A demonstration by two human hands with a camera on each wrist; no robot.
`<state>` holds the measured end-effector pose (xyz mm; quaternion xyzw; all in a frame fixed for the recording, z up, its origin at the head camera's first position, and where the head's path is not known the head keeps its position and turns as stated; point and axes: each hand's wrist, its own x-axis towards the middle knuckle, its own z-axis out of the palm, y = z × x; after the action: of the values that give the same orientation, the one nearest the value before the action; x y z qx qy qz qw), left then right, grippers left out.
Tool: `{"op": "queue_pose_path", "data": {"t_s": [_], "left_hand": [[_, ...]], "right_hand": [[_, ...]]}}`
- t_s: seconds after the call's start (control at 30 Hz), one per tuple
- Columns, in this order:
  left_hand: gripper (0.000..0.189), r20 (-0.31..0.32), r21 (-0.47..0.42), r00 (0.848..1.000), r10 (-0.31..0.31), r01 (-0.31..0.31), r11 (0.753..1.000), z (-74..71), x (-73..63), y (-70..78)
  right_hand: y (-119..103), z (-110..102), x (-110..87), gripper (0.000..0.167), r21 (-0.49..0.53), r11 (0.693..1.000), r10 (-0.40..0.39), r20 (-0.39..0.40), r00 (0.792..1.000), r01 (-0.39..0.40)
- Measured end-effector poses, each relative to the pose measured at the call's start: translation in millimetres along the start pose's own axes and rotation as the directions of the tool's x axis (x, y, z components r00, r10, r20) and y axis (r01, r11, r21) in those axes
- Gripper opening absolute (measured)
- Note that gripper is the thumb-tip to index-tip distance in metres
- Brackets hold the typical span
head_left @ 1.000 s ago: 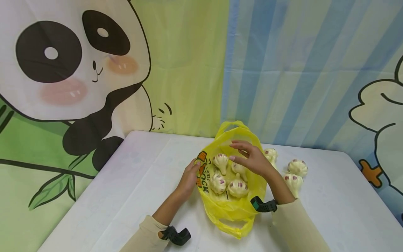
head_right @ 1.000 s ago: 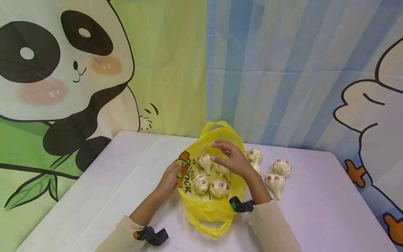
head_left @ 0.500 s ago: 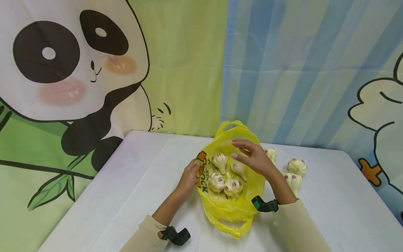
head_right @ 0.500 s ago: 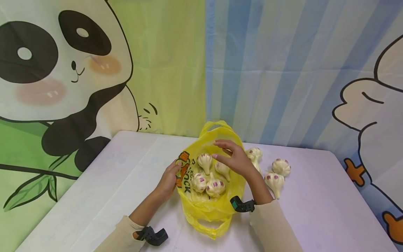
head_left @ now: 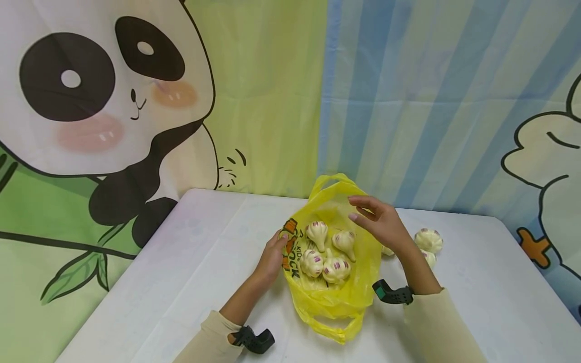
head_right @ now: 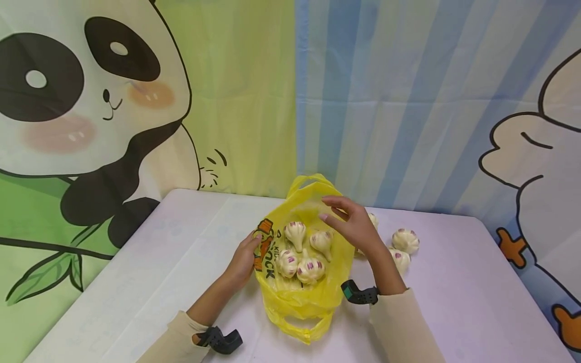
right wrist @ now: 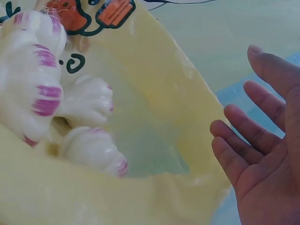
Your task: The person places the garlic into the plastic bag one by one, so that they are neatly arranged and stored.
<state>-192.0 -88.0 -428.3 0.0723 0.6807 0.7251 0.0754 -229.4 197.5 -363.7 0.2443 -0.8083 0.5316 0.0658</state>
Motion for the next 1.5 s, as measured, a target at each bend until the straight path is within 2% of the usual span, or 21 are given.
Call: {"op": "queue_pose_path", "data": {"t_s": [0.3,0.5,0.63,0.83,1.03,1.4,1.5], "left_hand": [[0.054,-0.005,0.005,1.000,-0.012,0.012,1.000,-2.5,1.1,-3.1],[0.055,-0.001,0.003,1.000,-0.020,0.020,1.000,-2.4,1.1,-3.2],[0.055,0.007,-0.002,1.000,-0.017,0.017,1.000,-2.0,1.1,-2.6],[0.054,0.004,-0.010,1.000,-0.010,0.011,1.000,-1.9,1.2,-2.0],[0.053,0.011,-0.011,1.000,-0.009,0.009,1.000,-1.9,1.1,-2.7],[0.056,0.003,0.009,1.000,-0.028,0.028,1.000,-1.2,1.6,-2.4],[0.054,0.007,0.001,1.000,-0.020,0.020,1.000,-1.2,1.8,-1.9]], "right_hand": [[5,-14,-7.7,0.036,0.074,0.996,-0.049,-0.122,0.991,0.058],[11,-27,-19.0,0.036,0.139,0.988,-0.028,-0.259,0.965,0.066],[17,-34,-27.7,0.037,0.168,0.984,-0.010,-0.308,0.951,0.064],[30,-35,-36.0,0.041,0.181,0.984,0.068,-0.359,0.931,-0.002],[42,-32,-41.8,0.044,0.226,0.973,0.133,-0.367,0.921,-0.050],[58,-22,-50.8,0.054,0.259,0.957,0.231,-0.410,0.882,-0.131],[61,-20,-51.3,0.056,0.226,0.958,0.258,-0.407,0.876,-0.177]]}}
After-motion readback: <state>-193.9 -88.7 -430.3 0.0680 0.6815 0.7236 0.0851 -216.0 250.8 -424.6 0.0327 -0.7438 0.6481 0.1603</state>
